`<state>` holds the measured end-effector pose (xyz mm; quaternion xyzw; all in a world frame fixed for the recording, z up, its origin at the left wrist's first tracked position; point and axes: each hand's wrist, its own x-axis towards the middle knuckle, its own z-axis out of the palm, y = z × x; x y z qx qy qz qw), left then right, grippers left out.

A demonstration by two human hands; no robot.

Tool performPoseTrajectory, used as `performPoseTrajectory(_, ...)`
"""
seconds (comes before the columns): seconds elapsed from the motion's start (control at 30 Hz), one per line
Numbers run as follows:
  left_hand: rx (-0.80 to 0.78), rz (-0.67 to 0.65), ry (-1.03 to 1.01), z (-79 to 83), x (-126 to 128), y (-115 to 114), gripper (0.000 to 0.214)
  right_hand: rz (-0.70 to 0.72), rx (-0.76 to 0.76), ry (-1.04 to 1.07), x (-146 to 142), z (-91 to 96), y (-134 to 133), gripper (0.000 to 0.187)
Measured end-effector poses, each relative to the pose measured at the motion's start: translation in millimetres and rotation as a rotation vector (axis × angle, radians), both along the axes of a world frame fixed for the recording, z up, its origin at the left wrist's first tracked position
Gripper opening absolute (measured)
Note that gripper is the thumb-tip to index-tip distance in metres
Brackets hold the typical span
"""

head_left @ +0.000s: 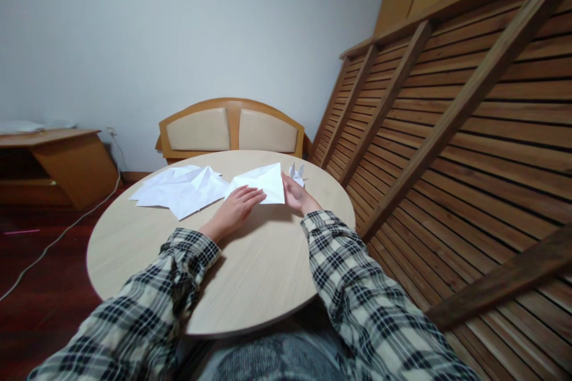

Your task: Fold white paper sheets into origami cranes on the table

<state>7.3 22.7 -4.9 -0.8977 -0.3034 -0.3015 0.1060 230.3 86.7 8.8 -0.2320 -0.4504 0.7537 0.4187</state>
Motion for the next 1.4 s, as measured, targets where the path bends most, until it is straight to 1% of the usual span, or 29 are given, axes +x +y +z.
performPoseTrajectory(0.03, -0.013, -0.017, 0.027, -1.6, 1, 0, 0.045, -0.012, 0.014, -0.017, -1, -1.0, 0, 0.021)
performPoseTrajectory(0.07, -0.026, -0.028, 0.046, -2.8, 2, -1, 0.044, -0.023, 0.026, -0.032, -2, -2.1, 0, 0.02)
performPoseTrajectory(0.2, -0.08, -0.055, 0.075, -2.2, 2, -3, 0.043, -0.036, 0.061, -0.071, -4, -7.0, 2, 0.042)
performPoseTrajectory(0.27, -0.101, -0.069, 0.105, 1.5, 1, -6, 0.043, -0.039, 0.06, -0.089, -3, -9.0, 3, 0.048)
performPoseTrajectory(0.33, -0.102, -0.055, 0.114, 6.1, -2, -7, 0.047, -0.053, 0.055, -0.095, -2, -10.4, 5, 0.05)
performPoseTrajectory(0.4, -0.085, 0.009, 0.054, 9.9, -5, -8, 0.046, -0.065, 0.055, -0.083, -1, -11.4, 7, 0.051)
performPoseTrajectory(0.47, -0.058, 0.117, -0.065, 11.4, -9, -6, 0.042, -0.057, 0.062, -0.075, 0, -11.8, 8, 0.051)
performPoseTrajectory(0.53, -0.027, 0.239, -0.24, 9.9, -15, -1, 0.043, -0.042, 0.066, -0.086, 1, -11.5, 7, 0.049)
performPoseTrajectory(0.6, -0.026, 0.337, -0.442, 5.7, -22, 6, 0.051, -0.033, 0.064, -0.1, 1, -11.0, 6, 0.047)
performPoseTrajectory(0.63, -0.055, 0.355, -0.539, 3.0, -26, 11, 0.058, -0.034, 0.062, -0.102, 2, -10.8, 6, 0.045)
performPoseTrajectory(0.67, -0.116, 0.352, -0.633, 0.2, -30, 16, 0.063, -0.038, 0.062, -0.099, 2, -10.7, 5, 0.044)
performPoseTrajectory(0.73, -0.297, 0.344, -0.818, -5.1, -38, 25, 0.068, -0.045, 0.061, -0.086, 2, -11.0, 5, 0.042)
performPoseTrajectory(0.77, -0.373, 0.365, -0.898, -7.1, -41, 29, 0.067, -0.047, 0.06, -0.08, 2, -11.4, 5, 0.042)
performPoseTrajectory(0.83, -0.477, 0.402, -1.068, -9.4, -47, 33, 0.064, -0.051, 0.055, -0.076, 3, -12.2, 6, 0.042)
performPoseTrajectory(0.9, -0.618, 0.373, -1.182, -9.6, -49, 33, 0.058, -0.064, 0.047, -0.08, 3, -12.8, 6, 0.043)
performPoseTrajectory(0.97, -0.764, 0.336, -1.185, -8.6, -48, 29, 0.052, -0.072, 0.042, -0.081, 4, -13.0, 6, 0.043)
performPoseTrajectory(1.03, -0.844, 0.313, -1.128, -7.2, -46, 25, 0.047, -0.068, 0.041, -0.072, 4, -13.0, 6, 0.042)
performPoseTrajectory(1.17, -0.871, 0.246, -1.058, -5.7, -40, 18, 0.033, -0.08, 0.034, -0.061, 4, -12.9, 6, 0.039)
performPoseTrajectory(1.23, -0.893, 0.218, -1.056, -5.1, -38, 16, 0.029, -0.084, 0.03, -0.056, 4, -12.7, 6, 0.039)
performPoseTrajectory(1.33, -0.929, 0.183, -1.085, -3.6, -36, 13, 0.031, -0.077, 0.019, -0.05, 4, -12.2, 6, 0.039)
performPoseTrajectory(1.4, -0.933, 0.19, -1.093, -1.9, -35, 12, 0.034, -0.076, 0.017, -0.037, 4, -11.9, 7, 0.038)
